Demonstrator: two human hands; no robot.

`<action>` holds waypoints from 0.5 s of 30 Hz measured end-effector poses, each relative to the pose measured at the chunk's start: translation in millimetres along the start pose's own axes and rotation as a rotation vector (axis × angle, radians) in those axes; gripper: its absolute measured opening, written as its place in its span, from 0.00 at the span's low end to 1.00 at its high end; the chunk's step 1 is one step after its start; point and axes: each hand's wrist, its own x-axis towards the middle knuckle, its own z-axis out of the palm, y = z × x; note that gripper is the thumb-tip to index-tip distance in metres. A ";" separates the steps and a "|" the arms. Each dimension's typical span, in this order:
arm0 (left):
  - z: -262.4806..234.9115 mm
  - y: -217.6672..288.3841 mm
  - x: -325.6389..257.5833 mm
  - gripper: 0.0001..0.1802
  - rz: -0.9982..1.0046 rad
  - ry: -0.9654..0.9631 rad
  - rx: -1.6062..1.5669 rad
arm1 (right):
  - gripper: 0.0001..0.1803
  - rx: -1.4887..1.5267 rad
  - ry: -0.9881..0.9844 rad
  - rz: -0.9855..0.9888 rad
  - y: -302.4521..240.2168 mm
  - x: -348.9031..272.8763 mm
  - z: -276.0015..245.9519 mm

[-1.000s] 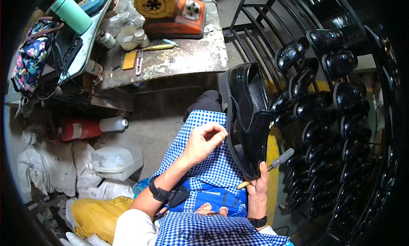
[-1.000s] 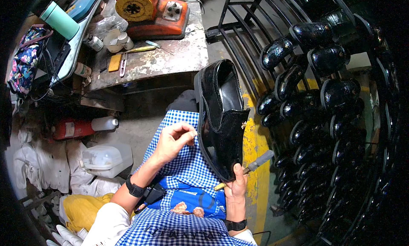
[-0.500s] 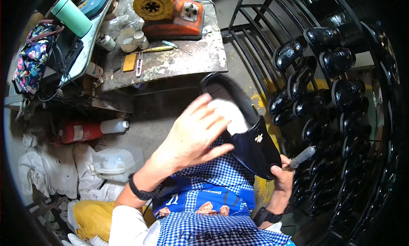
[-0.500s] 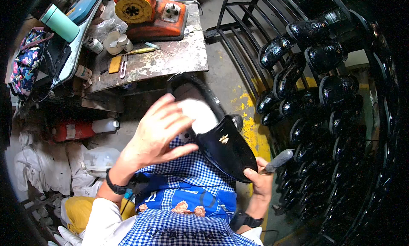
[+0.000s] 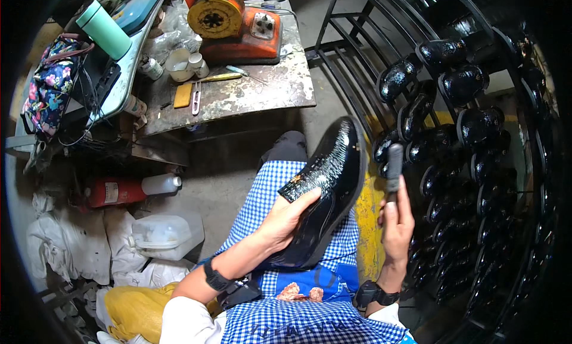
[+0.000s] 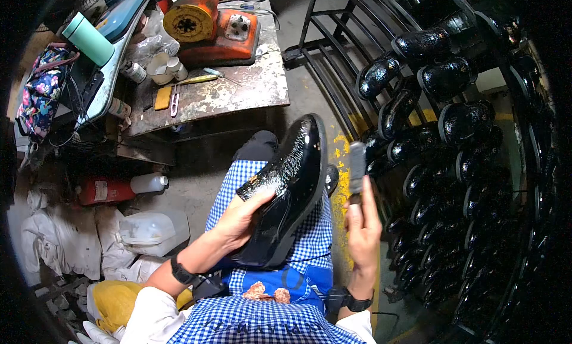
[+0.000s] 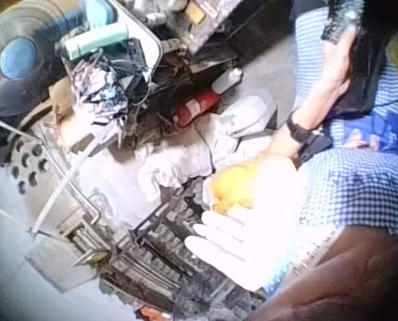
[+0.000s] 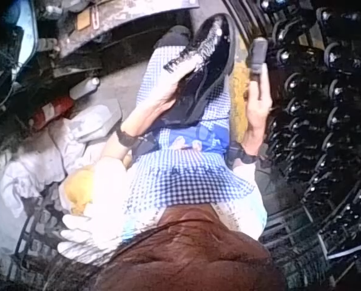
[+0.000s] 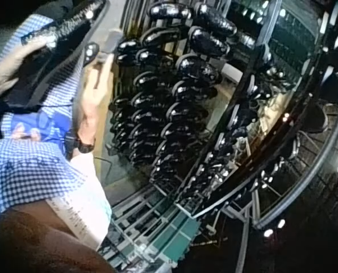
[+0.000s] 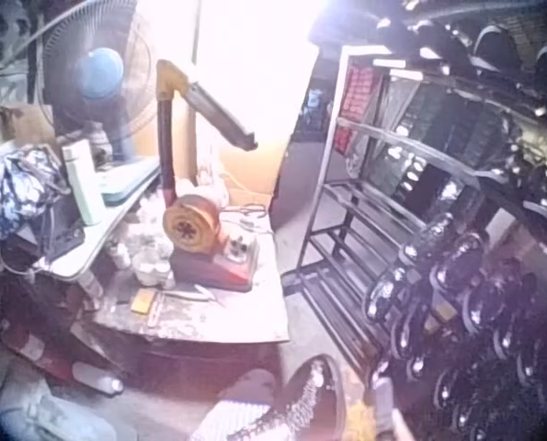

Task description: Cleaning and buffing finished shoes from a production rack using a brush tool.

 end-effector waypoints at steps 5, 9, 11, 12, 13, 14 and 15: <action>-16.7 -42.8 36.6 0.16 0.183 0.109 -0.045 | 0.22 -0.153 -0.013 -0.201 5.4 -8.7 27.1; -21.3 -44.6 38.9 0.19 0.105 0.002 -0.216 | 0.20 -0.331 -0.075 -0.304 16.7 -20.2 27.2; -22.3 -43.7 40.9 0.21 0.092 -0.064 -0.229 | 0.21 -0.421 -0.053 -0.380 28.4 -28.4 32.5; -26.7 -45.9 41.9 0.22 0.074 -0.090 -0.273 | 0.21 -0.444 -0.039 -0.412 30.3 -24.3 32.4; -28.4 -47.3 43.1 0.22 0.051 -0.120 -0.317 | 0.21 -0.471 -0.021 -0.443 31.7 -15.3 30.3; -28.5 -48.4 41.8 0.22 0.046 -0.119 -0.316 | 0.21 -0.499 0.046 -0.411 34.2 -6.6 29.6; -25.4 -46.7 41.8 0.22 0.049 -0.139 -0.313 | 0.21 -0.512 0.089 -0.387 32.1 6.6 29.4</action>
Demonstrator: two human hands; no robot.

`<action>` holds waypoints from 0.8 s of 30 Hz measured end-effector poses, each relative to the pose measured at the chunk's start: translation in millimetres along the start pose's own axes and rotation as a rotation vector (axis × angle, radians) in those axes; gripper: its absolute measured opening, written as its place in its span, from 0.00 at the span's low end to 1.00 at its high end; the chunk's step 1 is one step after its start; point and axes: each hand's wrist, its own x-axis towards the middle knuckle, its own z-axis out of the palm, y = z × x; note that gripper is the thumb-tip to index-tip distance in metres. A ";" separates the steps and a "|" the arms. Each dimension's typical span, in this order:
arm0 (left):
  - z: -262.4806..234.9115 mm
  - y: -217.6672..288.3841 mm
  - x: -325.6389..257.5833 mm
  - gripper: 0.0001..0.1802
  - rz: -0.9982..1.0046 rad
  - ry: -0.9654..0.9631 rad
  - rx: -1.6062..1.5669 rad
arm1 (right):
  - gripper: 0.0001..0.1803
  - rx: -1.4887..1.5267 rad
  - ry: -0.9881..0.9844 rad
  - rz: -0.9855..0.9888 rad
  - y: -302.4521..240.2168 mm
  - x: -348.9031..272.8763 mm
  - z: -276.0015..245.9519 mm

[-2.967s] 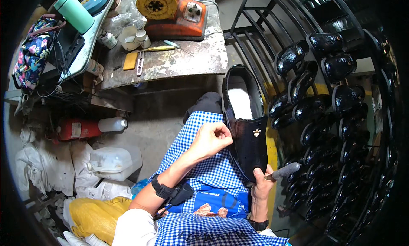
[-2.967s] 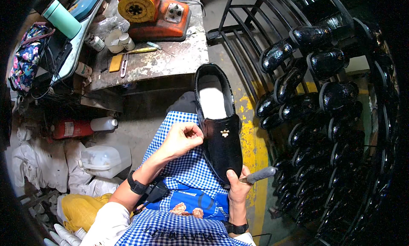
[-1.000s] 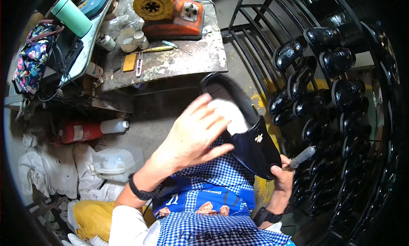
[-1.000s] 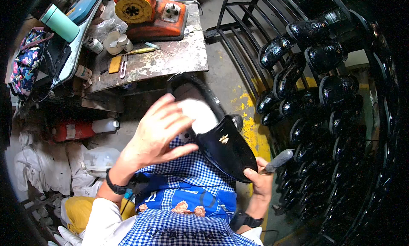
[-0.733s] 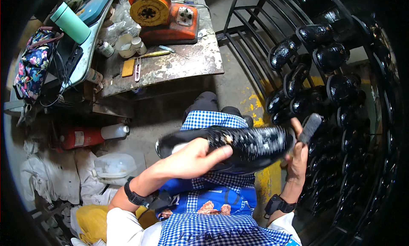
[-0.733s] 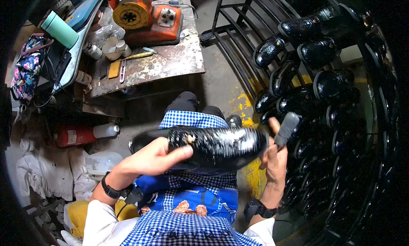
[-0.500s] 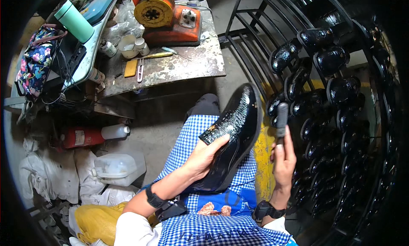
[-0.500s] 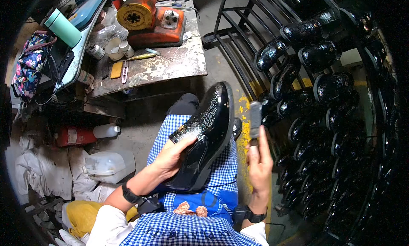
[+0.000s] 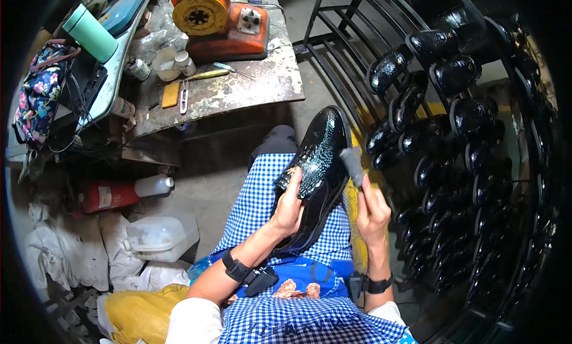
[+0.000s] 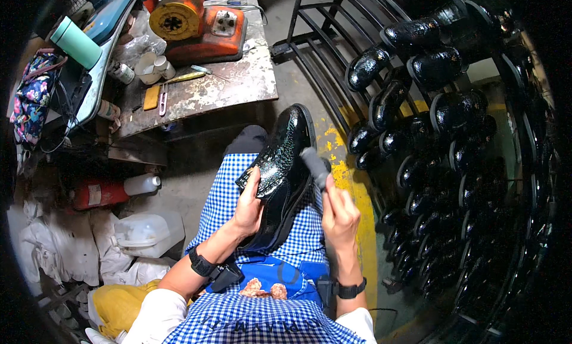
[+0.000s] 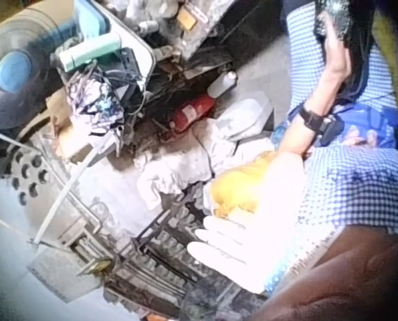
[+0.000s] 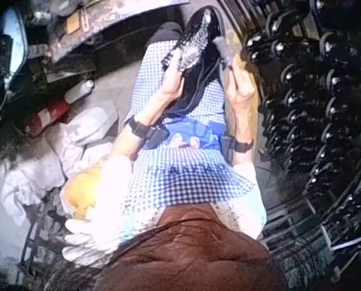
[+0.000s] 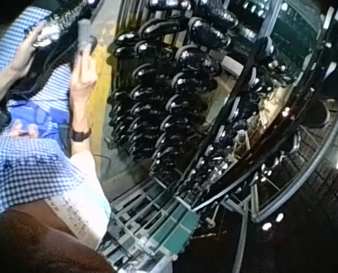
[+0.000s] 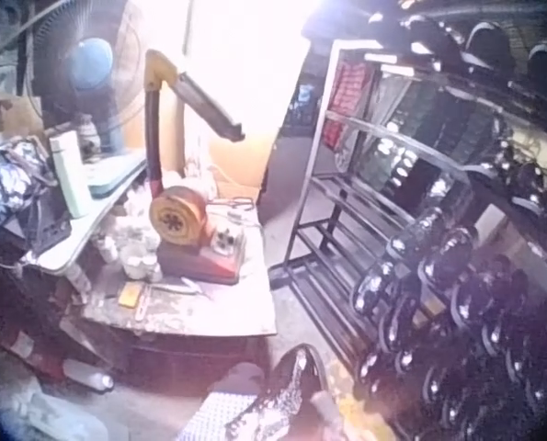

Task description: Cleaning and buffing finished shoes from a production rack using a brush tool.

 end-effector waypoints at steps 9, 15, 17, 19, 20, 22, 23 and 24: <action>-26.6 -6.1 5.6 0.24 0.153 0.170 0.253 | 0.21 0.015 -0.029 -0.119 -6.7 -13.9 7.0; -6.5 -0.5 -2.1 0.24 0.070 0.177 0.192 | 0.21 -0.063 0.007 -0.197 -12.8 -24.3 9.6; -14.9 -0.8 0.6 0.23 0.033 0.125 0.102 | 0.21 -0.042 0.057 -0.129 -17.2 -1.6 14.6; -8.2 -1.7 0.5 0.23 0.035 0.170 0.089 | 0.22 -0.050 0.045 -0.120 -17.6 -7.9 16.3; -4.1 -0.1 1.6 0.23 0.038 0.214 0.075 | 0.22 -0.067 0.010 -0.142 -19.8 -21.0 13.5; -2.5 0.4 -1.1 0.23 0.055 0.223 0.103 | 0.21 -0.073 -0.004 -0.178 -22.3 -34.6 10.4; -4.1 2.4 0.2 0.22 0.061 0.141 0.084 | 0.21 -0.095 -0.001 -0.212 -16.7 -26.7 8.8; -7.3 2.9 -1.8 0.21 0.062 0.064 0.067 | 0.21 -0.116 0.000 -0.238 -14.6 -17.1 9.2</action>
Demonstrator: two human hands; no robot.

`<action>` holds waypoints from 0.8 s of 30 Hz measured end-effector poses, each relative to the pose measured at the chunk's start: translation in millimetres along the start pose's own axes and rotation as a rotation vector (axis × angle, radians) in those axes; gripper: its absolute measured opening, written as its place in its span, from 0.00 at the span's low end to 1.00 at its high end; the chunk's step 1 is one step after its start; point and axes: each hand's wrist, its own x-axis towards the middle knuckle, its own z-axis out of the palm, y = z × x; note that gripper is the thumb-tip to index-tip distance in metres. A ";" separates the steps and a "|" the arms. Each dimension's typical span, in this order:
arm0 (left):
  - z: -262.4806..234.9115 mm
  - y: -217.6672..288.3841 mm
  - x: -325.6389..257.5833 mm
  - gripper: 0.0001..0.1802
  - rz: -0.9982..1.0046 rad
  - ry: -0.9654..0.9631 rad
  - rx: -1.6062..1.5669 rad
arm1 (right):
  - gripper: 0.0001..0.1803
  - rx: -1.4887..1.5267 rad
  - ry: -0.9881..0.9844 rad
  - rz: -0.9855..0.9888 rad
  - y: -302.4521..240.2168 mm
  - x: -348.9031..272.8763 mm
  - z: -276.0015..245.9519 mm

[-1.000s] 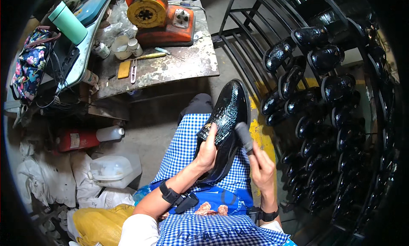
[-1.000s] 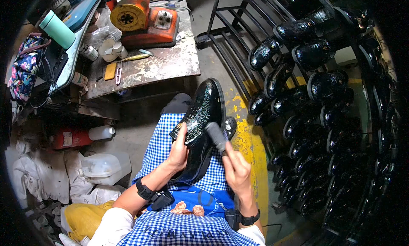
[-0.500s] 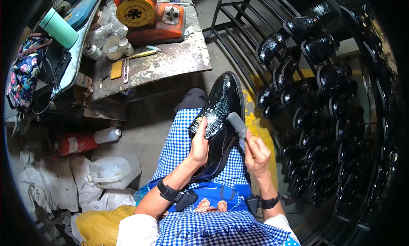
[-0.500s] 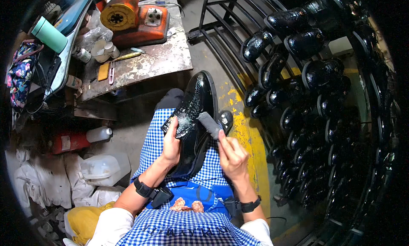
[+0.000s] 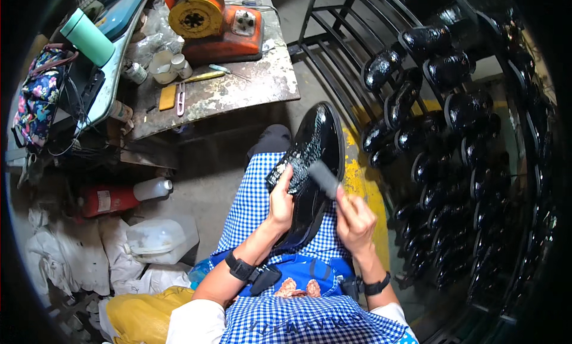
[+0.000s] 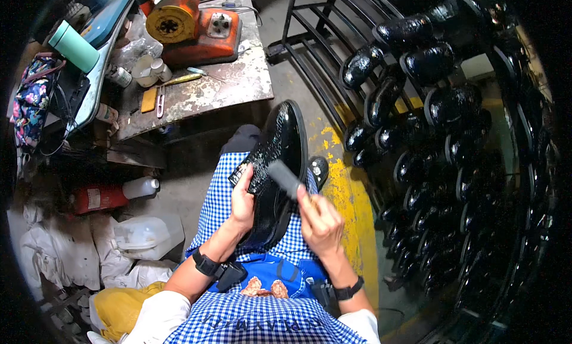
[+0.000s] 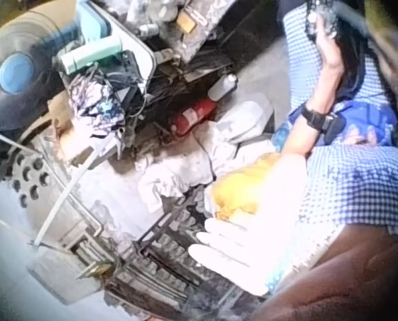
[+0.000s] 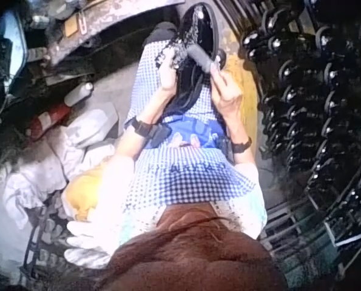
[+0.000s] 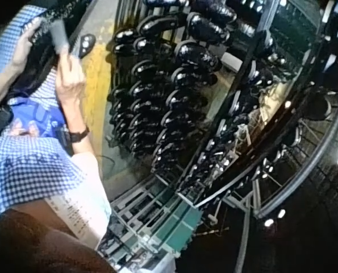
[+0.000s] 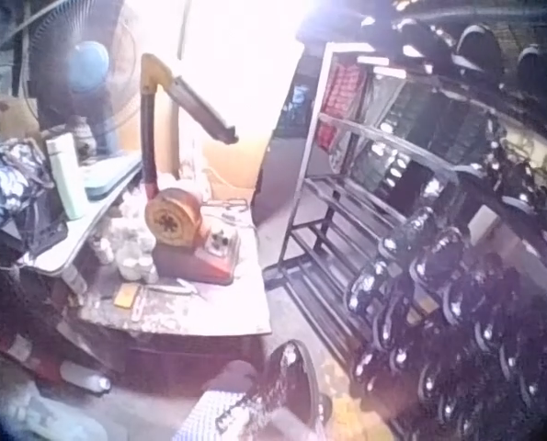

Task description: Cleaning and buffing finished shoes from a production rack using a brush tool.

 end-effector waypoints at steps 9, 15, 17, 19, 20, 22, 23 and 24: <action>-13.8 -5.6 8.2 0.22 0.032 0.026 0.016 | 0.20 -0.062 0.053 -0.016 2.6 6.0 5.7; -1.8 -3.1 4.6 0.21 0.048 0.139 0.090 | 0.19 0.025 -0.004 0.067 -18.8 -22.1 5.3; -9.3 -4.6 5.9 0.22 0.053 0.086 0.063 | 0.19 -0.023 0.028 0.015 -5.6 -9.1 6.4; -10.5 -9.0 2.5 0.22 0.108 0.157 0.212 | 0.20 -0.066 0.052 0.098 -1.1 11.6 9.4; 2.0 -8.4 -3.1 0.22 0.136 0.193 0.323 | 0.20 -0.070 0.100 0.117 3.9 23.2 9.2; -6.4 -12.5 0.5 0.22 0.220 0.135 0.385 | 0.20 -0.050 0.109 0.116 3.7 13.2 12.3; -12.1 -8.8 4.8 0.22 0.128 0.110 0.196 | 0.19 -0.020 0.085 0.080 -0.3 -2.1 13.4; -10.6 -4.7 4.7 0.21 0.027 0.087 0.003 | 0.19 0.006 0.053 0.050 -8.5 -18.7 10.2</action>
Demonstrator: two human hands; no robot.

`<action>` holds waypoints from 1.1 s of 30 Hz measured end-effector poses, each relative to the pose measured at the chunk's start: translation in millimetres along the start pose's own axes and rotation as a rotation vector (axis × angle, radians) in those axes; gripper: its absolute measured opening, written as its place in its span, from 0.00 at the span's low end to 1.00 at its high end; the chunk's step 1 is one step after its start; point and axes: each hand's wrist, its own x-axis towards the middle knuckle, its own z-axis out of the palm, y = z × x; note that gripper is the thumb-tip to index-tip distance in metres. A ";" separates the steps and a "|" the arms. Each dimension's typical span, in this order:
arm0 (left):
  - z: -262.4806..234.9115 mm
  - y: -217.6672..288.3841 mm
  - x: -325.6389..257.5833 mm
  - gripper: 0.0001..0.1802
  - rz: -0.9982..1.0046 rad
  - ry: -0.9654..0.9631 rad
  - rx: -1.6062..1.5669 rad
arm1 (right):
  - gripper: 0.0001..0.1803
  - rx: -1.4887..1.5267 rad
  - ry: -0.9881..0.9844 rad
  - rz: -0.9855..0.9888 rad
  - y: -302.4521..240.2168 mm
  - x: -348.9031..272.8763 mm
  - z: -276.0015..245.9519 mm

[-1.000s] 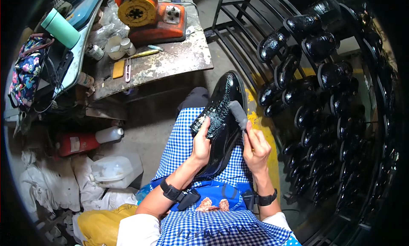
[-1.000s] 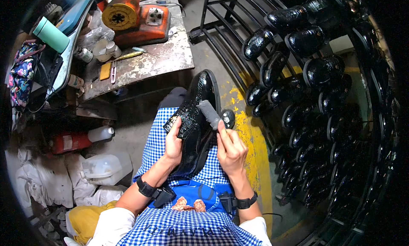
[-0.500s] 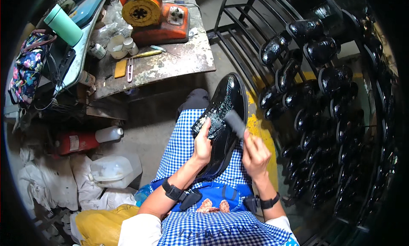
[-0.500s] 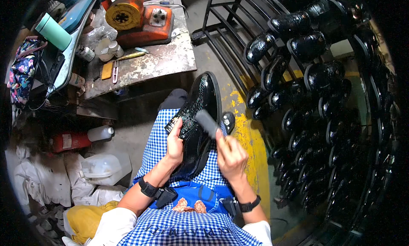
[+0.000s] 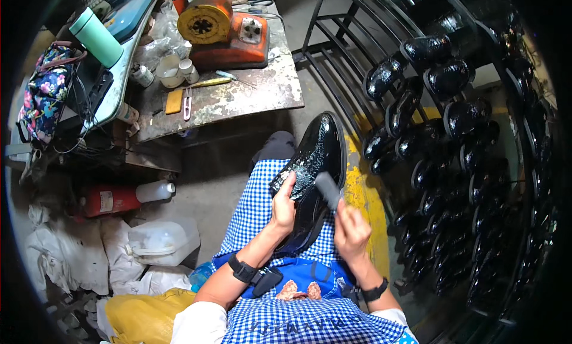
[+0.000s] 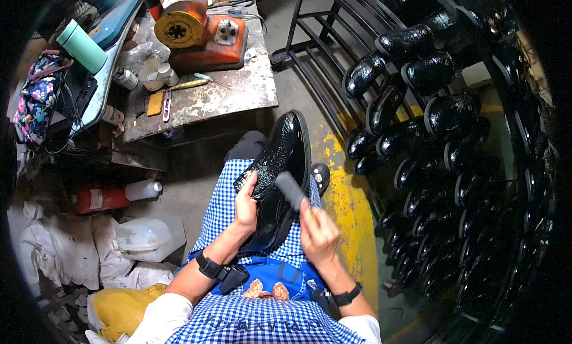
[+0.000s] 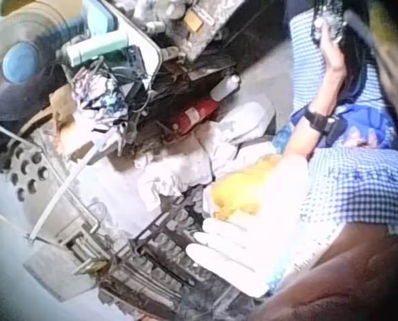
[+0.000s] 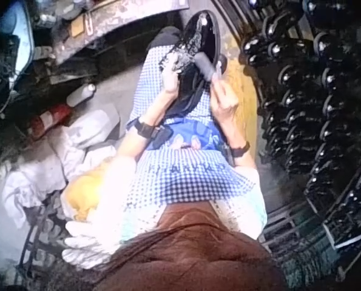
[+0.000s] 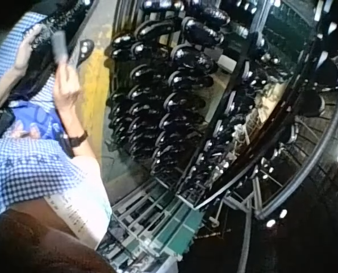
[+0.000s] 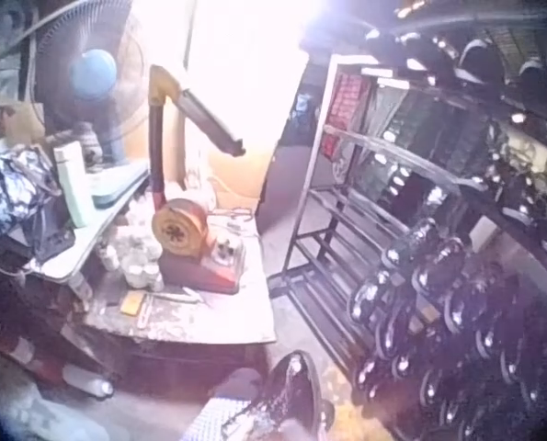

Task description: Cleaning and buffing finished shoes from a production rack using a brush tool.

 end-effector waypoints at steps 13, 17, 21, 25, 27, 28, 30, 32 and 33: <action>2.3 5.4 1.5 0.21 -0.037 -0.059 -0.022 | 0.21 0.012 0.008 0.033 16.5 29.4 3.4; 7.0 1.8 -2.0 0.22 0.025 -0.049 0.015 | 0.25 0.963 0.050 0.702 36.0 49.7 -15.6; -11.5 3.2 4.3 0.22 -0.030 -0.191 -0.060 | 0.23 0.815 -0.197 0.496 20.8 28.9 -27.4; -7.3 -3.5 3.7 0.22 0.020 -0.110 -0.045 | 0.23 0.448 -0.204 0.254 14.2 26.2 -23.2; -10.3 1.4 1.2 0.22 -0.022 -0.185 -0.125 | 0.23 0.331 -0.251 0.215 4.9 16.3 -27.2; -5.0 5.0 3.1 0.22 -0.058 -0.273 -0.205 | 0.23 0.209 -0.290 0.166 2.3 11.4 -29.5; 2.6 3.4 0.6 0.21 0.002 -0.098 -0.072 | 0.23 0.197 -0.220 0.062 -2.2 -4.7 -26.3; -0.3 -0.2 1.1 0.21 -0.002 -0.128 -0.112 | 0.22 0.103 -0.161 0.052 7.6 10.2 -22.0; -4.8 -4.8 1.3 0.22 0.027 -0.019 -0.023 | 0.22 0.087 -0.075 0.115 10.2 24.2 -14.7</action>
